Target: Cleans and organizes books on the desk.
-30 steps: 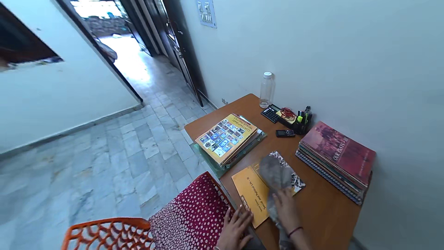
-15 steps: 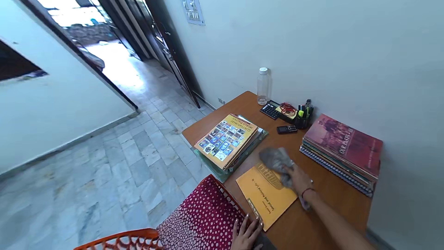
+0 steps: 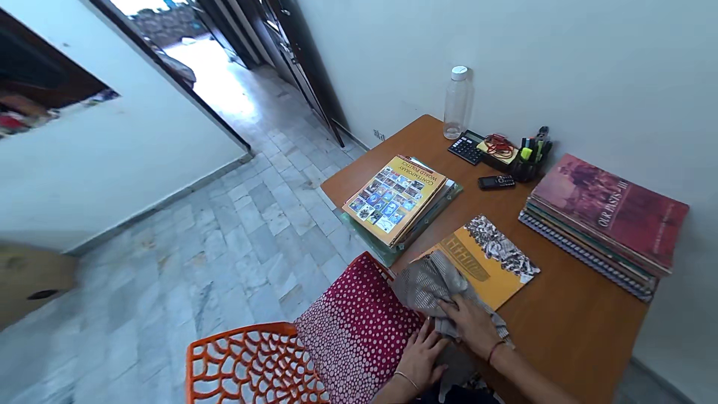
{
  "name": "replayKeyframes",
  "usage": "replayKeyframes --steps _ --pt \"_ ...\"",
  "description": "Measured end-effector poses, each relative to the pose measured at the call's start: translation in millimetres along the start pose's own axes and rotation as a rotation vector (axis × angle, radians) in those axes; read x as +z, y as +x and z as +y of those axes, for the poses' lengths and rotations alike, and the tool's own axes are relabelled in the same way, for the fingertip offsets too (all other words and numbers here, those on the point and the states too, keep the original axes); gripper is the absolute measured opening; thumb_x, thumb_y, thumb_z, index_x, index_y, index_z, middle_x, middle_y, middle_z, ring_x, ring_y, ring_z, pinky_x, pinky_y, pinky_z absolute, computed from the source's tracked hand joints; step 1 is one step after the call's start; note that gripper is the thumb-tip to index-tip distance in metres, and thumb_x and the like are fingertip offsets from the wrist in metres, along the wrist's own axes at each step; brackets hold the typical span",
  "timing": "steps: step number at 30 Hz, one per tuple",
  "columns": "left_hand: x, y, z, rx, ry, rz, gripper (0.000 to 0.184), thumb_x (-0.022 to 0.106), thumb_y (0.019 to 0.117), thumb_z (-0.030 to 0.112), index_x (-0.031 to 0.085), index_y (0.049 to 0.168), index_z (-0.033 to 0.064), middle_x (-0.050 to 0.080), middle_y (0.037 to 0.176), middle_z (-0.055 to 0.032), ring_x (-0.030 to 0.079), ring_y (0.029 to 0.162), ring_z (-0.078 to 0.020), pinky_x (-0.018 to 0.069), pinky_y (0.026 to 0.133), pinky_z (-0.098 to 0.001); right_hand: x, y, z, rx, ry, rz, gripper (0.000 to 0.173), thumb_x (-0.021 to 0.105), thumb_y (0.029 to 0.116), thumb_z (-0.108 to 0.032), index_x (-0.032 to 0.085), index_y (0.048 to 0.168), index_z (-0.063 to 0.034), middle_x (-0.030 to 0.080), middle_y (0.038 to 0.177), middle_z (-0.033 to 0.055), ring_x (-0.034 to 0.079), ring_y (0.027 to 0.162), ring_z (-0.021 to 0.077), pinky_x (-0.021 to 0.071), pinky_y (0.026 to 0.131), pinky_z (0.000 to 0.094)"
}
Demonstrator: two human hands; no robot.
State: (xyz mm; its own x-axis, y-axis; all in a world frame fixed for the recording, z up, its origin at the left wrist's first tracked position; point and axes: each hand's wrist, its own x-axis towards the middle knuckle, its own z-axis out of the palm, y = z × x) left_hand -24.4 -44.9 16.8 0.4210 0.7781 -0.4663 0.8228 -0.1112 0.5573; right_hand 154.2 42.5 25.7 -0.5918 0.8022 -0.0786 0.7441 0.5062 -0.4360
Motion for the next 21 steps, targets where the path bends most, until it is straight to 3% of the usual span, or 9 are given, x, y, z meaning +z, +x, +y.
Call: replayKeyframes --steps 2,4,7,9,11,13,15,18,21 --pt "0 1 1 0.035 -0.005 0.017 0.064 0.064 0.1003 0.027 0.040 0.160 0.0220 0.029 0.169 -0.0072 0.016 0.157 -0.0424 0.0289 0.118 -0.0651 -12 2 24 0.040 -0.047 0.048 0.051 0.061 0.0910 0.003 0.067 0.136 -0.0192 0.066 0.124 0.0258 0.069 0.104 0.0440 0.0584 0.081 0.0561" --pt "0 1 -1 0.081 -0.027 0.051 0.068 0.066 0.0989 0.026 0.038 0.161 0.0229 0.026 0.170 -0.0042 0.017 0.157 -0.0417 0.0320 0.116 -0.0655 -39 11 49 0.225 -0.079 0.006 0.052 0.057 0.0946 0.002 0.062 0.142 -0.0189 0.061 0.135 0.0271 0.066 0.113 0.0456 0.0553 0.089 0.0581" --pt "-1 -13 -21 -0.007 -0.110 0.222 0.066 0.068 0.0969 0.029 0.044 0.157 0.0156 0.035 0.166 -0.0107 0.028 0.155 -0.0382 0.0270 0.120 -0.0640 -72 20 82 0.583 -0.096 0.019 0.058 0.057 0.0964 0.003 0.054 0.150 -0.0186 0.053 0.143 0.0281 0.062 0.116 0.0485 0.0536 0.092 0.0612" --pt "-6 -39 -53 -0.337 -0.158 0.415 0.067 0.070 0.0952 0.028 0.046 0.155 0.0076 0.038 0.163 -0.0191 0.032 0.153 -0.0404 0.0229 0.121 -0.0656 -80 16 97 0.755 -0.075 0.113 0.056 0.055 0.0985 0.003 0.053 0.151 -0.0180 0.050 0.145 0.0299 0.061 0.116 0.0514 0.0525 0.091 0.0637" --pt "-16 -82 -99 -0.787 -0.114 0.523 0.073 0.069 0.0965 0.031 0.039 0.158 0.0038 0.031 0.165 -0.0239 0.024 0.154 -0.0447 0.0175 0.121 -0.0679 -74 7 100 0.832 -0.041 0.199 0.056 0.056 0.0983 0.003 0.052 0.151 -0.0165 0.050 0.143 0.0316 0.060 0.117 0.0526 0.0520 0.091 0.0638" --pt "-21 -139 -142 -1.134 -0.062 0.598 0.080 0.071 0.0956 0.033 0.033 0.160 0.0043 0.023 0.167 -0.0271 0.015 0.155 -0.0512 0.0113 0.117 -0.0757 -67 -1 94 0.863 -0.021 0.238 0.056 0.057 0.0985 0.002 0.051 0.151 -0.0164 0.049 0.144 0.0321 0.060 0.118 0.0521 0.0519 0.092 0.0638" --pt "-14 -197 -166 -1.321 -0.043 0.711 0.087 0.073 0.0928 0.030 0.028 0.161 0.0008 0.016 0.167 -0.0307 0.011 0.154 -0.0547 0.0119 0.115 -0.0793 -62 -7 86 0.879 0.003 0.258 0.054 0.054 0.1004 0.000 0.051 0.152 -0.0164 0.049 0.145 0.0315 0.060 0.118 0.0513 0.0514 0.093 0.0633" --pt "12 -245 -170 -1.440 -0.102 0.886 0.094 0.075 0.0899 0.026 0.021 0.162 -0.0001 0.010 0.169 -0.0299 0.009 0.157 -0.0478 0.0083 0.117 -0.0770 -54 -19 78 0.878 0.045 0.302 0.048 0.048 0.1042 -0.003 0.052 0.151 -0.0147 0.049 0.144 0.0323 0.061 0.115 0.0522 0.0504 0.093 0.0640" --pt "17 -251 -152 -1.594 -0.320 1.072 0.098 0.076 0.0908 0.027 0.015 0.165 0.0068 0.002 0.170 -0.0287 0.015 0.155 -0.0489 0.0309 0.113 -0.0711 -44 -34 73 0.865 0.071 0.312 0.048 0.048 0.1052 -0.005 0.051 0.152 -0.0145 0.049 0.144 0.0316 0.062 0.115 0.0511 0.0512 0.093 0.0626"
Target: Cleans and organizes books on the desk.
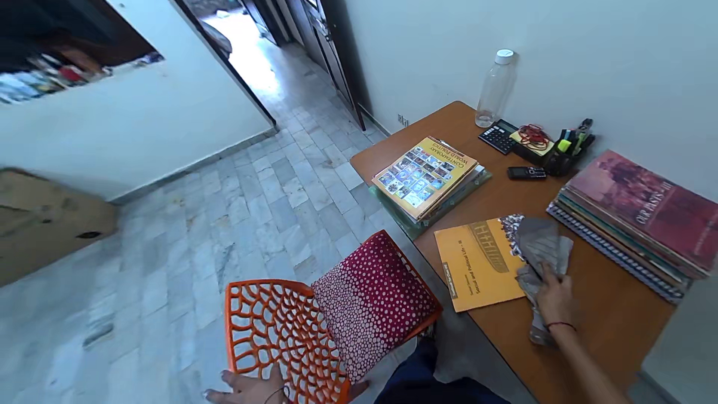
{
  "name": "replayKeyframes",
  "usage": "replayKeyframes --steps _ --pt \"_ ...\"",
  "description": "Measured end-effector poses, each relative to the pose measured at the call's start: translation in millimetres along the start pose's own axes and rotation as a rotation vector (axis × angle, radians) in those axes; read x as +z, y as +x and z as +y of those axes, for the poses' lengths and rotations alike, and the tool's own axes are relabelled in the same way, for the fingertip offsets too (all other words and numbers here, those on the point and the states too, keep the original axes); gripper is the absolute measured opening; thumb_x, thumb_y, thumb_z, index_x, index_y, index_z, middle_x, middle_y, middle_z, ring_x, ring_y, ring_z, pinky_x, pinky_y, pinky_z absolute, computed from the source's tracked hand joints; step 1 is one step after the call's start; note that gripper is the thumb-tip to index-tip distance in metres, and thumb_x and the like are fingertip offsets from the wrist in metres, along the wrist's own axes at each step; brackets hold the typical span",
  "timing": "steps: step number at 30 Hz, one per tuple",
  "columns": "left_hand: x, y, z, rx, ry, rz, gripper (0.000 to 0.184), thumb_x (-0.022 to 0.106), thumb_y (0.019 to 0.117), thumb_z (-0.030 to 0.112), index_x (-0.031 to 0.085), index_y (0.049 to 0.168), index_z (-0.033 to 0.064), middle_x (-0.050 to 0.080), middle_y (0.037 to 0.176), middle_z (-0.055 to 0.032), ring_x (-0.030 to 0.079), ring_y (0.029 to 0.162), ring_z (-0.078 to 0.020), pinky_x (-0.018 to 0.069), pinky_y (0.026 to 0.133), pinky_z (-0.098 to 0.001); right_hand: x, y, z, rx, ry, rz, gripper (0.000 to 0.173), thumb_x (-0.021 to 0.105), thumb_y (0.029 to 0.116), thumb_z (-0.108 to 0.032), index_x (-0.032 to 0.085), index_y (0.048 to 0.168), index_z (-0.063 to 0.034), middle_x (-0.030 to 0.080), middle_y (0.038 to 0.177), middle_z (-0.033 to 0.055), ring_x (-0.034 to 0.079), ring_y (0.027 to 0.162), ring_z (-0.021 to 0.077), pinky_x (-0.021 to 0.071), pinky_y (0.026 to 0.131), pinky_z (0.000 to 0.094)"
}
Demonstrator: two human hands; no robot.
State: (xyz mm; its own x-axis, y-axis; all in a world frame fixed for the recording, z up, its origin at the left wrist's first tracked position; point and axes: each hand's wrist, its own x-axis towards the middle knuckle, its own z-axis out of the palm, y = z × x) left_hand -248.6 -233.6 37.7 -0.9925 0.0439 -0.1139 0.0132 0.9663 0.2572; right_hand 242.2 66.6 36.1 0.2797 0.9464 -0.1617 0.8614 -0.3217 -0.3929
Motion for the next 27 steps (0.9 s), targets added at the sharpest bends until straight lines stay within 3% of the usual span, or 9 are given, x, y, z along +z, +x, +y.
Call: replayKeyframes --steps 1,3,5,7,9,14,22,27 --pt "-7 -3 0 -0.059 -0.056 -0.035 0.099 0.076 0.0920 0.026 0.013 0.165 0.0084 0.008 0.169 -0.0294 0.025 0.151 -0.0503 0.0386 0.109 -0.0683 0 -4 3 -0.007 0.007 -0.005 0.048 0.048 0.1050 -0.005 0.051 0.152 -0.0143 0.049 0.144 0.0317 0.062 0.115 0.0506 0.0515 0.093 0.0621" --pt "-15 5 -16 -0.085 -0.158 -0.182 0.092 0.074 0.0947 0.020 0.015 0.164 0.0076 0.038 0.155 -0.0360 0.051 0.132 -0.0526 0.0483 0.101 -0.0639 -1 -10 6 -0.031 0.015 -0.016 0.048 0.048 0.1047 -0.004 0.051 0.152 -0.0148 0.048 0.144 0.0316 0.061 0.115 0.0505 0.0515 0.093 0.0619" --pt "-16 26 -45 -0.087 -0.274 -0.350 0.067 0.065 0.1009 0.017 0.031 0.156 -0.0002 0.056 0.135 -0.0347 0.065 0.109 -0.0428 0.0539 0.091 -0.0554 -4 -14 6 -0.051 0.009 -0.031 0.049 0.048 0.1050 -0.004 0.051 0.152 -0.0153 0.048 0.146 0.0308 0.062 0.114 0.0502 0.0521 0.092 0.0609" --pt "-14 44 -57 -0.110 -0.305 -0.466 0.043 0.051 0.1090 0.019 0.045 0.144 -0.0054 0.062 0.121 -0.0283 0.065 0.091 -0.0277 0.0530 0.082 -0.0434 -3 -14 5 -0.062 -0.005 -0.034 0.049 0.049 0.1050 -0.004 0.050 0.152 -0.0153 0.048 0.146 0.0298 0.063 0.114 0.0493 0.0527 0.092 0.0600" --pt "-13 53 -57 -0.112 -0.285 -0.521 0.039 0.044 0.1115 0.019 0.046 0.143 -0.0043 0.063 0.119 -0.0258 0.064 0.082 -0.0224 0.0527 0.076 -0.0393 1 -16 6 -0.075 -0.019 -0.012 0.049 0.050 0.1043 -0.004 0.050 0.152 -0.0157 0.048 0.146 0.0295 0.063 0.113 0.0492 0.0528 0.091 0.0605" --pt "-20 49 -67 -0.090 -0.353 -0.568 0.034 0.048 0.1096 0.012 0.045 0.140 -0.0030 0.062 0.101 -0.0169 0.058 0.068 -0.0124 0.0495 0.064 -0.0287 4 -20 14 -0.134 -0.036 -0.004 0.049 0.050 0.1042 -0.004 0.050 0.152 -0.0160 0.047 0.147 0.0301 0.062 0.113 0.0507 0.0530 0.089 0.0623" --pt "-38 26 -121 -0.091 -0.379 -0.647 0.032 0.052 0.1069 0.007 0.047 0.137 -0.0025 0.067 0.091 -0.0140 0.062 0.060 -0.0104 0.0513 0.057 -0.0254 -1 -29 19 -0.117 -0.066 -0.033 0.049 0.049 0.1052 -0.006 0.049 0.153 -0.0173 0.044 0.151 0.0283 0.063 0.114 0.0490 0.0538 0.090 0.0600" --pt "-57 4 -163 -0.089 -0.346 -0.690 0.036 0.052 0.1061 0.005 0.044 0.140 -0.0037 0.069 0.094 -0.0136 0.064 0.062 -0.0096 0.0534 0.059 -0.0258 -2 -33 20 -0.122 -0.058 -0.046 0.051 0.051 0.1038 -0.005 0.049 0.153 -0.0177 0.044 0.150 0.0296 0.063 0.112 0.0499 0.0536 0.089 0.0617"
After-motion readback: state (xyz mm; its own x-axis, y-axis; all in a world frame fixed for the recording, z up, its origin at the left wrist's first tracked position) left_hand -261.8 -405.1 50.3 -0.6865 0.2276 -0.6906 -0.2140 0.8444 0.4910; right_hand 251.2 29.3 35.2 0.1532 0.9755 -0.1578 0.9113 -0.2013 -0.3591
